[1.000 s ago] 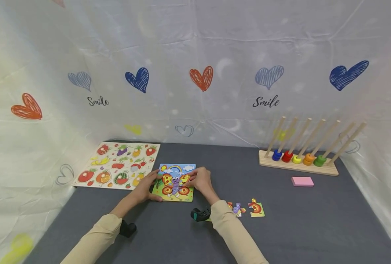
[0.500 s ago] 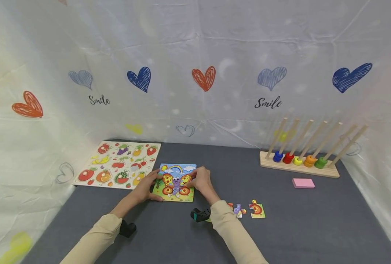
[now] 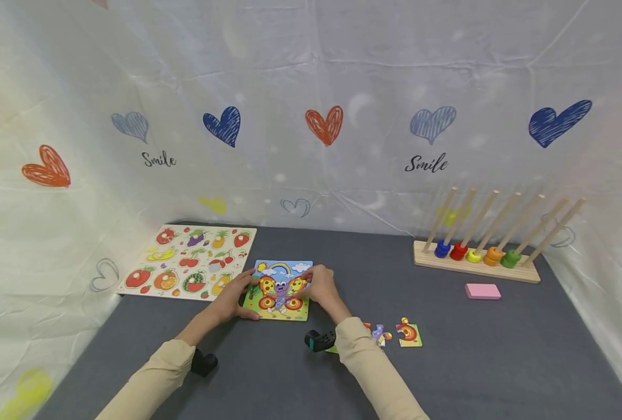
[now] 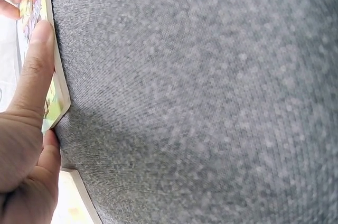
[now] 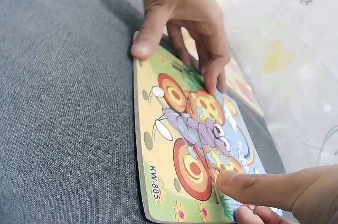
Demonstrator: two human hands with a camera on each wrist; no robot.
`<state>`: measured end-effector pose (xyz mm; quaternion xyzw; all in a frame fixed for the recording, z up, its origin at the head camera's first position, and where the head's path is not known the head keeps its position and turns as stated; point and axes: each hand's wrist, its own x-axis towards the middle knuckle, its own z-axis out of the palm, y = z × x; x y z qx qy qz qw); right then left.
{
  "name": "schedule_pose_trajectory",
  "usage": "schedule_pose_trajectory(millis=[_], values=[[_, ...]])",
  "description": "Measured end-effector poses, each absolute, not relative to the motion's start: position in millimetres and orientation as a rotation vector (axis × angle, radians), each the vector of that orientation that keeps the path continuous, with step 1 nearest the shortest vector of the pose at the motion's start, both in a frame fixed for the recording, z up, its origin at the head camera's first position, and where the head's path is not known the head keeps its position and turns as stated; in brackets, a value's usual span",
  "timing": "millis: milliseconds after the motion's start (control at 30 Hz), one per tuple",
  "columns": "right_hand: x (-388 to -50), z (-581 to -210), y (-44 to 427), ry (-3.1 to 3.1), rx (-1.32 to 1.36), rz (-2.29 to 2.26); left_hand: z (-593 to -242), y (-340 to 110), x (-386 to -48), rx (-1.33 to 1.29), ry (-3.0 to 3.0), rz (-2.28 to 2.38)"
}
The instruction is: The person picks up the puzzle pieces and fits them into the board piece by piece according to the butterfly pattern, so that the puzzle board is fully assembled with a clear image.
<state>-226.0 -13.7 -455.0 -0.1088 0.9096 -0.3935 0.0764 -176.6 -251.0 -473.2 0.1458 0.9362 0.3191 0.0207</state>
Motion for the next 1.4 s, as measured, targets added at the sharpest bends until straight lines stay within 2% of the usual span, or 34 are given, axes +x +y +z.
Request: schedule_pose_trajectory(millis=[133,433,933,1200,1400], values=[[-227,-456,-10,2.718,-0.312,-1.244,-472,-249,-176,0.460,2.914,0.987],[-224,-468,-11,2.625,-0.475,-1.636,-470,-248,-176,0.439,2.892,0.991],[-227,-474,-7,2.548,-0.575,-1.575,-472,-248,-175,0.427,2.896,1.005],[-210,-474,29,2.200,-0.608,-1.834,-474,-249,-177,0.422,2.885,0.980],[-189,-469,77,2.165,-0.606,-1.772,-475,-250,-177,0.438,2.892,0.993]])
